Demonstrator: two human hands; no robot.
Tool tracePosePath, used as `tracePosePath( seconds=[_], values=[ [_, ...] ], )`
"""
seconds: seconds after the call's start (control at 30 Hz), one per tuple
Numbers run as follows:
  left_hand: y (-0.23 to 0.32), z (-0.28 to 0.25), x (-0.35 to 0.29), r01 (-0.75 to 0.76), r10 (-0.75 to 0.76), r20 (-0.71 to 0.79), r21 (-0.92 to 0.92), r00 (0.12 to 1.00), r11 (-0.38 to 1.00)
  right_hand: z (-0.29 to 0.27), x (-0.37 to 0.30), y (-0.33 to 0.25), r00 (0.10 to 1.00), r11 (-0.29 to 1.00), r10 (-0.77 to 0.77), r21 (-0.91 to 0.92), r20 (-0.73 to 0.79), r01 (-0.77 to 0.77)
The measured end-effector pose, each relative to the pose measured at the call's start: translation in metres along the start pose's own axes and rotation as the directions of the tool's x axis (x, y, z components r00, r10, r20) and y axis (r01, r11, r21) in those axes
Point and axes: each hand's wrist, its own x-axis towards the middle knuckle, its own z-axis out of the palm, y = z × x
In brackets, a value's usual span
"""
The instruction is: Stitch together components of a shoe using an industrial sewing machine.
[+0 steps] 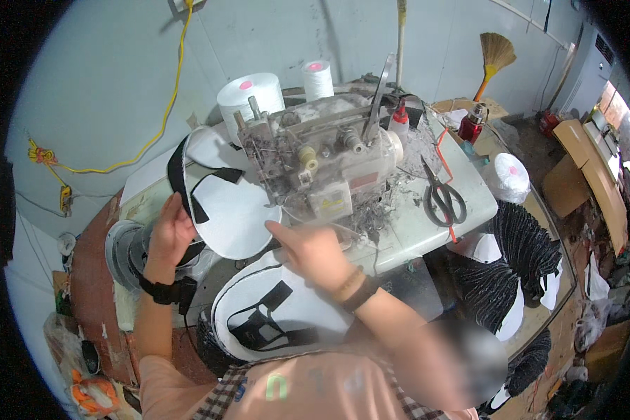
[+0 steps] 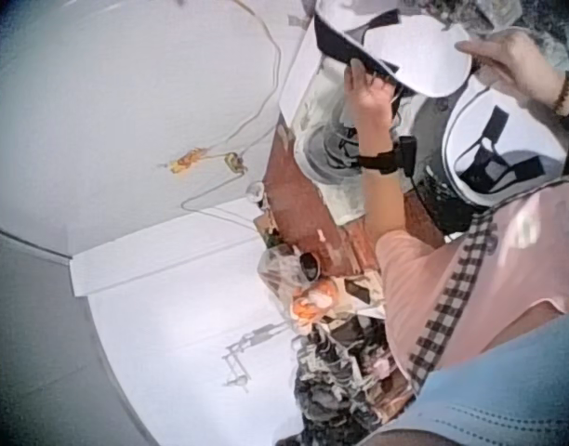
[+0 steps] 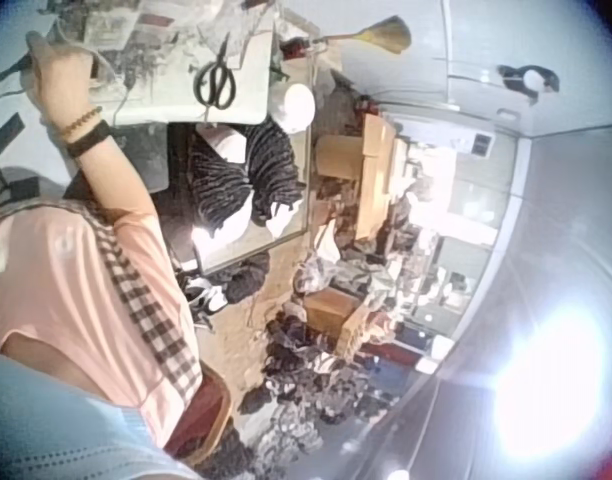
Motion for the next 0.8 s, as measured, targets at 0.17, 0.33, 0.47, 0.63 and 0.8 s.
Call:
tracePosePath(
  seconds=[0.17, 0.33, 0.47, 0.63, 0.8],
  values=[
    [0.013, 0.002, -0.050, 0.104, -0.217, 0.212, 0.444, 0.953, 0.890, -0.005, 0.004, 0.005, 0.998, 1.000, 0.012, -0.010, 0.067, -0.011],
    [-0.012, 0.052, -0.090, 0.175, -0.272, 0.060, 0.630, 0.960, 0.757, -0.002, -0.011, 0.004, 0.967, 0.933, 0.249, 0.251, 0.060, -0.256],
    [-0.023, 0.070, -0.063, -0.345, 0.065, 0.343, 0.879, 0.937, 0.330, -0.005, -0.030, -0.001, 0.941, 0.924, 0.226, 0.250, 0.253, -0.289],
    [-0.051, 0.054, -0.009, -0.547, 0.389, 0.415, 0.765, 0.822, 0.340, 0.000, -0.047, -0.002, 0.962, 0.980, 0.104, 0.141, 0.253, -0.143],
    [-0.053, -0.013, 0.028, -0.165, 0.423, -0.016, 0.907, 0.906, 0.388, 0.001, -0.056, 0.011, 0.964, 0.954, 0.109, 0.248, 0.241, -0.170]
  ],
)
